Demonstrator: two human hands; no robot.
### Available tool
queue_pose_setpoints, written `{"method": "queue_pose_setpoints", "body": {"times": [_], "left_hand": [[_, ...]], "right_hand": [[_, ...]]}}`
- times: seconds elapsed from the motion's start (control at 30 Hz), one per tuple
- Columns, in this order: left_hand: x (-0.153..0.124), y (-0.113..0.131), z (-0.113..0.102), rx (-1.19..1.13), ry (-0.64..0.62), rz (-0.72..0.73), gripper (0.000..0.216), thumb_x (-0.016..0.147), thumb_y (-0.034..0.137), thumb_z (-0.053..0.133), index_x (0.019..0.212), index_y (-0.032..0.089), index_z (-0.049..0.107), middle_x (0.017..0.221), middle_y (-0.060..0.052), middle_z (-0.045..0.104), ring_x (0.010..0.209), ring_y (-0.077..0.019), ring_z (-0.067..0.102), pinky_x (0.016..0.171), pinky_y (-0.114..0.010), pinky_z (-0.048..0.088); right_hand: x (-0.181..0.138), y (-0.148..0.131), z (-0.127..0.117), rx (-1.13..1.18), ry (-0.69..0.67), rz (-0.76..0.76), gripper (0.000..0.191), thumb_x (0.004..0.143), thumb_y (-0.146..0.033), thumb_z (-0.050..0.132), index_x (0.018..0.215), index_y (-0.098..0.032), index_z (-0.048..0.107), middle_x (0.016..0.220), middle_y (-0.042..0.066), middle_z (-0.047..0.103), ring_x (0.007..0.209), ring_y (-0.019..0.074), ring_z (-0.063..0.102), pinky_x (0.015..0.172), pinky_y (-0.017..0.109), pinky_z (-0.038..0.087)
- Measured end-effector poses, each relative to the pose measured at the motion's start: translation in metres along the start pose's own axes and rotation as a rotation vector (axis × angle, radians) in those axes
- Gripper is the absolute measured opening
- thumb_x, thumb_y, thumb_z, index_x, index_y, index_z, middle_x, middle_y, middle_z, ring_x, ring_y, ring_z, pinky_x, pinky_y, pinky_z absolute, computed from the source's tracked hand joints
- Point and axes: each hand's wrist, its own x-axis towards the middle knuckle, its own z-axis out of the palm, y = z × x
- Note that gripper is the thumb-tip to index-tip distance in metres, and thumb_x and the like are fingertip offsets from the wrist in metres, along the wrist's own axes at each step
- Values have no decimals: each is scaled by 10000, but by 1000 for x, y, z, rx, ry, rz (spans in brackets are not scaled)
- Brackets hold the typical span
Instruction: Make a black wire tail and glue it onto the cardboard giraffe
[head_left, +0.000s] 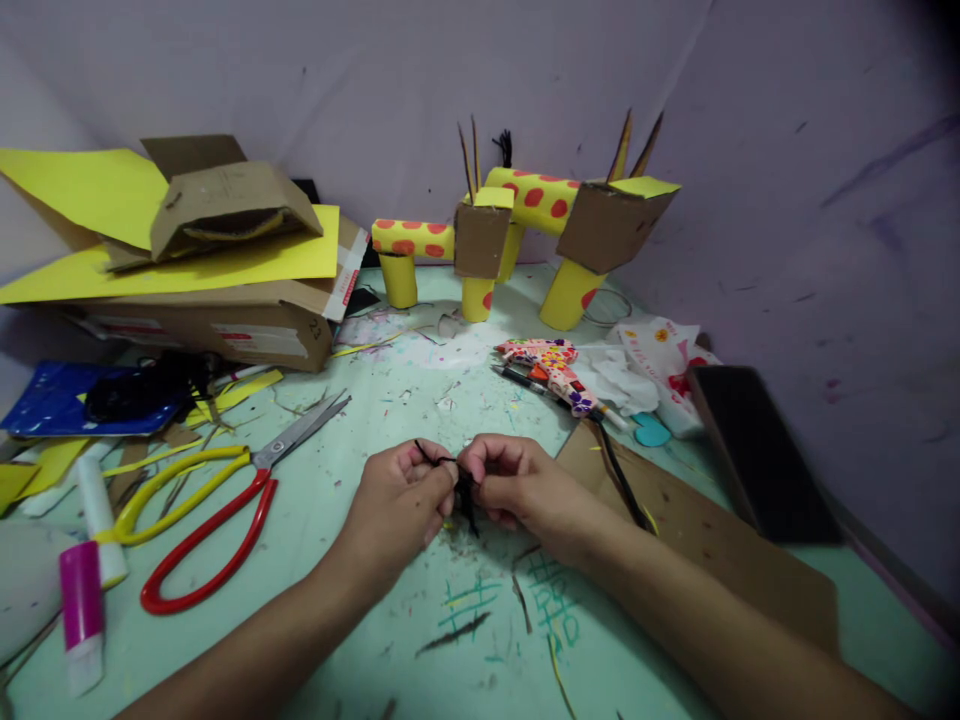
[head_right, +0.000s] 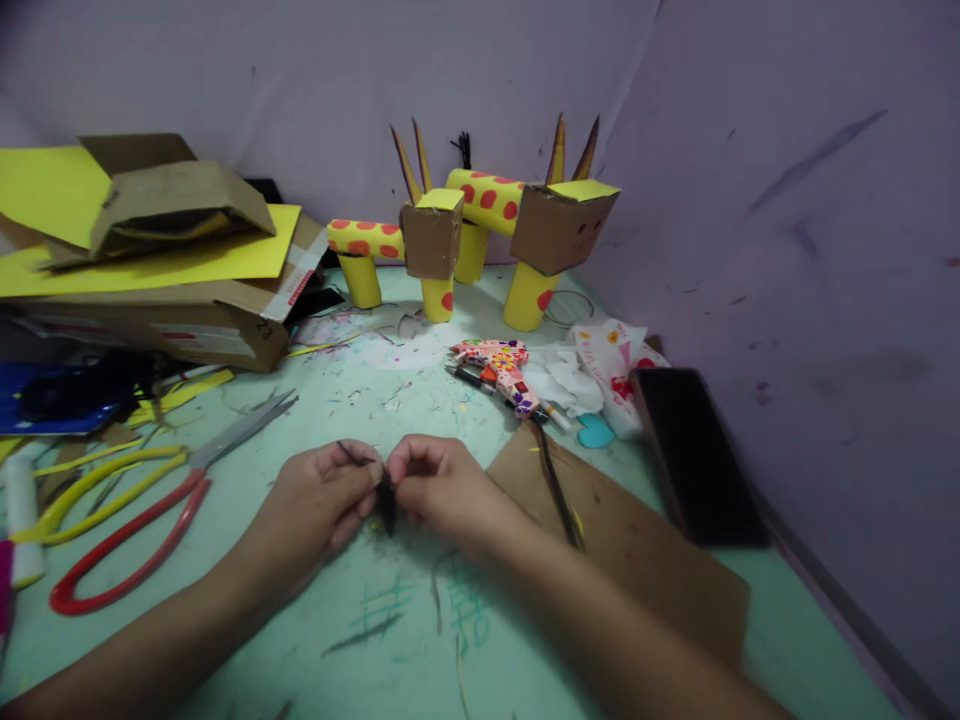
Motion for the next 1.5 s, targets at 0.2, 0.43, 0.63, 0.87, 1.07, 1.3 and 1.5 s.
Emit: {"method": "queue_pose_setpoints", "body": {"times": [0.2, 0.43, 0.63, 0.87, 1.07, 1.3, 1.5], "left_hand": [[-2, 1, 1, -4, 32, -8, 144, 661, 249, 606, 728, 185, 495, 371, 92, 474, 273, -27, 326, 281, -117, 215], [0, 0, 1, -30, 27, -6, 178, 652, 256, 638, 718, 189, 486, 381, 91, 478, 283, -28, 323, 292, -123, 217], [0, -1, 0, -19, 23, 19, 162, 646, 252, 633, 700, 190, 494, 391, 85, 478, 301, -37, 346, 310, -134, 242], [1, 1, 2, -26, 39, 29, 165, 629, 240, 627, 699, 193, 485, 414, 87, 494, 303, -32, 349, 319, -137, 258], [1, 1, 2, -3, 40, 20, 144, 622, 221, 609, 706, 191, 496, 391, 86, 481, 312, -42, 362, 318, -131, 261], [-1, 0, 1, -9, 36, -6, 112, 615, 157, 567, 708, 185, 512, 385, 87, 475, 305, -35, 348, 311, -124, 242], [-1, 2, 2, 0, 48, 8, 105, 644, 198, 590, 693, 187, 498, 375, 90, 470, 288, -29, 330, 298, -118, 238]], "right_hand": [[-1, 3, 2, 80, 127, -50, 95, 498, -115, 548, 575, -170, 533, 451, -71, 482, 351, 28, 349, 327, 139, 211], [0, -1, 3, 91, 159, -44, 273, 540, -275, 750, 578, -171, 500, 471, -61, 518, 343, 34, 385, 310, 154, 257], [2, 5, 8, 120, 244, -123, 260, 508, -157, 722, 504, -161, 463, 613, -34, 614, 356, 18, 413, 319, 153, 305], [0, 1, 8, 281, 193, -66, 329, 478, -120, 695, 620, -196, 407, 601, -64, 609, 302, 14, 372, 261, 131, 247], [-3, -6, 3, 285, 28, 39, 305, 479, -118, 613, 731, -192, 458, 557, -82, 574, 298, 21, 363, 249, 130, 284], [0, -4, -1, 133, -27, 104, 316, 522, -190, 736, 768, -152, 542, 494, -58, 580, 360, 62, 461, 350, 199, 452], [-1, -5, -6, 58, -57, 110, 243, 594, -295, 757, 649, -131, 585, 506, -45, 537, 410, 53, 480, 407, 183, 444]]}}
